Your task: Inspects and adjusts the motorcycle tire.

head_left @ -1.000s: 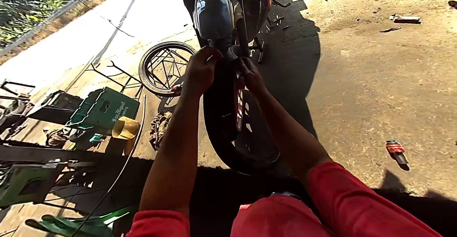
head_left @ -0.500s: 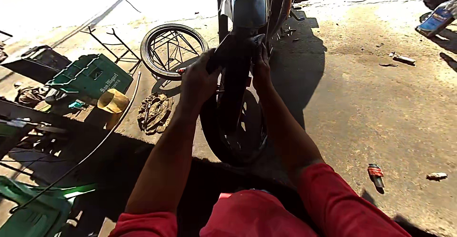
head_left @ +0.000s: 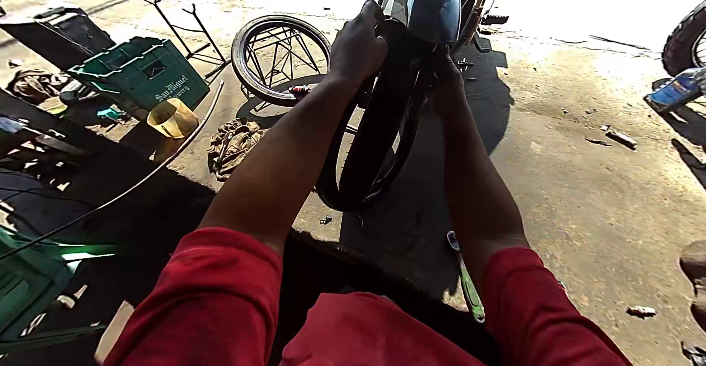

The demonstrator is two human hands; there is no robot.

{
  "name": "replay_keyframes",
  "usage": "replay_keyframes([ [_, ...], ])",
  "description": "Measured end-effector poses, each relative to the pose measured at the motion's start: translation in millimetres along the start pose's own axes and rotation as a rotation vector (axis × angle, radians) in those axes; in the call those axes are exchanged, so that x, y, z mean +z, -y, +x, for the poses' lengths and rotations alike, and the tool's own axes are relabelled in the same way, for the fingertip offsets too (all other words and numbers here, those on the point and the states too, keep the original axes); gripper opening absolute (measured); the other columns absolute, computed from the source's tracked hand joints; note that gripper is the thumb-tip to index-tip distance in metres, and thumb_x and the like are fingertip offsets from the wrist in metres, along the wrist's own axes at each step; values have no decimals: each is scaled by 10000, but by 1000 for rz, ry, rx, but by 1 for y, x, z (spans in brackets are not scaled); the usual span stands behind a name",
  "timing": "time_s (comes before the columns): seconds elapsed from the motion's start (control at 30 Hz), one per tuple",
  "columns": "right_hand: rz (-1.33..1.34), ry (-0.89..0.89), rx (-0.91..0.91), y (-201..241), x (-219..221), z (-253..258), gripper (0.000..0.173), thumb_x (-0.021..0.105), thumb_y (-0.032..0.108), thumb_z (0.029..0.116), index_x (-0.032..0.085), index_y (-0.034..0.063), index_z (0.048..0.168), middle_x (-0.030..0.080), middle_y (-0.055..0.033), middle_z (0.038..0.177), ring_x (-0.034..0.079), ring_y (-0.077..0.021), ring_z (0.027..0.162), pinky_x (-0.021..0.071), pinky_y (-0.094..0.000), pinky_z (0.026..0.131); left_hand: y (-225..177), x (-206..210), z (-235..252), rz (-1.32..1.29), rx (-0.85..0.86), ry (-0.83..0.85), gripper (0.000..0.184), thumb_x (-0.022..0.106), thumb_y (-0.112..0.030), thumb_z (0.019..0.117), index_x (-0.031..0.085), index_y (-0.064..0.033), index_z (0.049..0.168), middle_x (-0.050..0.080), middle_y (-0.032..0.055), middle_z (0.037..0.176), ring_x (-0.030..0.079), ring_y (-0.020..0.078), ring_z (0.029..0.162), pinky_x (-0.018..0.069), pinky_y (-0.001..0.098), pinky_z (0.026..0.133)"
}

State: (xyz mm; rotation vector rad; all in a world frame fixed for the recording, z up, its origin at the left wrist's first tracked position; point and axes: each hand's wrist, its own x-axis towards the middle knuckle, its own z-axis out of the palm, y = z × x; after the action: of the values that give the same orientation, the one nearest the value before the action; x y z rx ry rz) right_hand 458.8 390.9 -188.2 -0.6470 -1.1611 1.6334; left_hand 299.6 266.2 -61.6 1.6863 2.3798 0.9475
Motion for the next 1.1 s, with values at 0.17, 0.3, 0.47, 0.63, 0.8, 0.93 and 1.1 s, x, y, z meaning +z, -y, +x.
replay_keyframes([
  [0.17, -395, 187, 2, -2, -2, 27, 406, 457, 227, 1097, 505, 112, 1484, 620, -99, 1356, 622, -160, 1165, 537, -370, 973, 4, -2, 6, 47, -40, -79, 482, 640, -241, 923, 518, -192, 1386, 714, 124, 1071, 692, 356, 1014, 541, 618, 813],
  [0.3, -153, -90, 3, -21, 18, 46, 372, 461, 361, 1087, 578, 108, 1334, 624, -49, 1089, 588, -137, 963, 520, -355, 835, -1, 9, -5, 285, 150, -155, 322, 590, -264, 995, 569, -101, 1272, 683, 156, 1125, 693, 372, 1006, 550, 577, 811],
  [0.47, -1041, -345, -123, 15, 37, 40, 487, 656, 347, 970, 624, 50, 1355, 647, -183, 1347, 599, -330, 1285, 480, -551, 1059, -7, 19, 0, 413, 303, -220, 298, 481, -206, 1049, 648, -140, 1285, 688, 158, 1105, 706, 355, 939, 558, 512, 773],
  [0.63, -1133, -544, -180, 23, 37, 29, 525, 702, 420, 902, 639, 87, 1302, 697, -141, 1247, 658, -297, 1195, 515, -512, 1015, -9, 13, 23, 429, 177, -156, 351, 522, -116, 984, 634, -180, 1311, 692, 139, 1143, 703, 344, 1001, 558, 524, 788],
  [0.8, -900, -179, -199, 21, 21, 24, 468, 439, 351, 1092, 587, 51, 1419, 540, -173, 1490, 444, -284, 1437, 320, -493, 1207, 12, 44, 53, 330, -129, 17, 325, 584, -310, 999, 677, -143, 1262, 625, 178, 1326, 649, 375, 1166, 553, 581, 900],
  [0.93, -990, -155, -150, 33, 20, 20, 418, 510, 353, 1072, 630, 75, 1361, 643, -158, 1357, 578, -263, 1305, 438, -491, 1114, 29, 68, 48, 109, -82, 140, 384, 587, -256, 984, 654, -149, 1346, 465, 165, 1509, 494, 364, 1356, 481, 585, 1028],
  [1.1, -546, -80, -84, 15, 6, -6, 516, 471, 480, 1077, 531, 127, 1449, 637, -95, 1293, 652, -190, 1102, 576, -421, 895, 62, 60, -9, -15, 112, 60, 605, 534, -477, 1024, 443, -224, 1566, 276, 89, 1676, 316, 312, 1512, 342, 550, 1181],
])
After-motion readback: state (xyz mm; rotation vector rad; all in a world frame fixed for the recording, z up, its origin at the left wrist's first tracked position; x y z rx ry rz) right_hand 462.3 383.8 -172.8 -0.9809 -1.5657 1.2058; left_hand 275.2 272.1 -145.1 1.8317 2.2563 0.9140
